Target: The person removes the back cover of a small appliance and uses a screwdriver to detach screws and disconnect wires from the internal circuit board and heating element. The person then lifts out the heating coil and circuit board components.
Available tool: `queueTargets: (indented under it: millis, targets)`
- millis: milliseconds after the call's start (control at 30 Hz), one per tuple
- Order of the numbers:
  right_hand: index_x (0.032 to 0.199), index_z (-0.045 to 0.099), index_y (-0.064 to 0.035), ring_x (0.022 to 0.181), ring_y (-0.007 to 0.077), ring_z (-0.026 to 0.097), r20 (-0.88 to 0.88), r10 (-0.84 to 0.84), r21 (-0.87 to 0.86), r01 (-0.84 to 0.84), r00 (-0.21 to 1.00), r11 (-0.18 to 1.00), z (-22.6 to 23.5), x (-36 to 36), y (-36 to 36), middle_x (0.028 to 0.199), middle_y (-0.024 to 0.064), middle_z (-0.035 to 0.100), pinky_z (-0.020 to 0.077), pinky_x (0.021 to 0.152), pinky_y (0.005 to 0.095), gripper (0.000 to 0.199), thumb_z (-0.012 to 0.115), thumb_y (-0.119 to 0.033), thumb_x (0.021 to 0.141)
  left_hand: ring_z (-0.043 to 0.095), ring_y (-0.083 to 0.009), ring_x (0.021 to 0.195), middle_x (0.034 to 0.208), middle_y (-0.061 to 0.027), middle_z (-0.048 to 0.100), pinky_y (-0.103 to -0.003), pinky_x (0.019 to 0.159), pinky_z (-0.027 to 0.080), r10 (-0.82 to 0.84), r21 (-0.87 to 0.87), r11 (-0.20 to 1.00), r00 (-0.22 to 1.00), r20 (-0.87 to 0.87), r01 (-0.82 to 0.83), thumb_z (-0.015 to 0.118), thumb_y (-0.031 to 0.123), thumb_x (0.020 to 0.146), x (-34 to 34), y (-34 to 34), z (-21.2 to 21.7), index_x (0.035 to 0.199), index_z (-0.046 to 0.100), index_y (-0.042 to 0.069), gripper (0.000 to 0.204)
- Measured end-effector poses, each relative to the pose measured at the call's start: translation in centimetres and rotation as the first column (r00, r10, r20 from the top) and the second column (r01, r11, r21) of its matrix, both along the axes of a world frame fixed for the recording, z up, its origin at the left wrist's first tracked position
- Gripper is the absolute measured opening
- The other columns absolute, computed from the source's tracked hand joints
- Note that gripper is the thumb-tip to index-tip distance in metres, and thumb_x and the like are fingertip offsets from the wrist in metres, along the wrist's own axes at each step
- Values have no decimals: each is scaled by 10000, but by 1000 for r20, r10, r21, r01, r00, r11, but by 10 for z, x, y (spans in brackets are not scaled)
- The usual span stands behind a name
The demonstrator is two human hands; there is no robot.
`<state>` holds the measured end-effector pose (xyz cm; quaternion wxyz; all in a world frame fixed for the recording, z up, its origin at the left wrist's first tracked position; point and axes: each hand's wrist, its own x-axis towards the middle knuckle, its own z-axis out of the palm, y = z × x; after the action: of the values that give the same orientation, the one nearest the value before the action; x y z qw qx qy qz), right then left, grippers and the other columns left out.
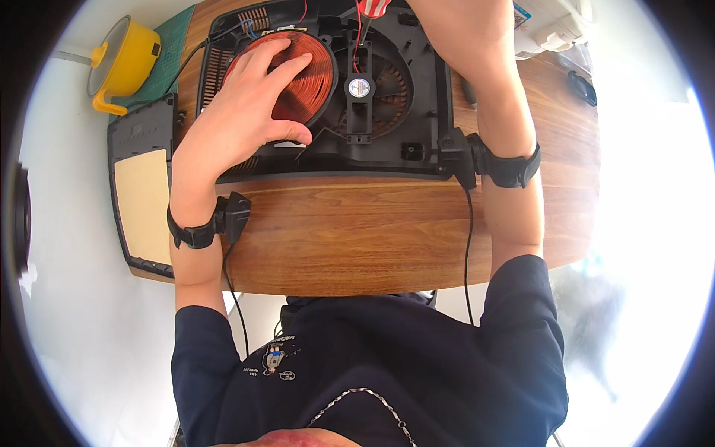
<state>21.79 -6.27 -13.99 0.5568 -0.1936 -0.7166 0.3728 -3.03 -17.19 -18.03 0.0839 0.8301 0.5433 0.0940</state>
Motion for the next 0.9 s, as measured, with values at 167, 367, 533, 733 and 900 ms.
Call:
queueTargets:
  millis: [167,367,533,733,900]
  targets:
    - [1274,660,-24,981,80,618,258,-272,196,225,927,954,25,14,-11,1154,61,663,534,785,227,380,780,-27,914,411,-423,1429,1545,-224,416,-531,1161,405,-34,23,999,998,46,33,895,419,700,18,12,4,1456,526,44,921]
    - [1382,582,-20,1013,87,622,23,-64,-93,66,998,993,20,31,9,1192,68,653,528,863,246,459,691,42,941,353,-386,1478,1591,-164,375,-456,1198,382,8,-47,999,1000,9,-7,923,292,665,38,22,18,1502,495,111,957]
    - [1423,523,-19,1053,106,624,58,-2,-2,2,998,1000,22,54,26,1164,69,640,521,928,264,478,596,87,963,358,-376,1474,1594,-156,372,-454,1199,383,-4,-54,999,1000,5,5,925,286,657,54,33,27,1500,498,113,960]
    - [1344,570,-25,985,76,601,223,-26,-21,32,974,999,46,79,25,1106,55,638,525,855,251,378,618,40,974,369,-369,1466,1595,-151,368,-444,1195,391,18,-63,998,1000,-14,-19,924,279,652,68,38,33,1500,498,118,963]
    - [1316,580,-14,950,72,594,64,-92,-21,93,994,995,38,63,22,1096,52,638,522,819,247,375,683,10,956,375,-370,1460,1596,-151,366,-441,1192,392,3,-53,999,1000,-5,-3,923,282,650,70,39,34,1497,503,119,960]
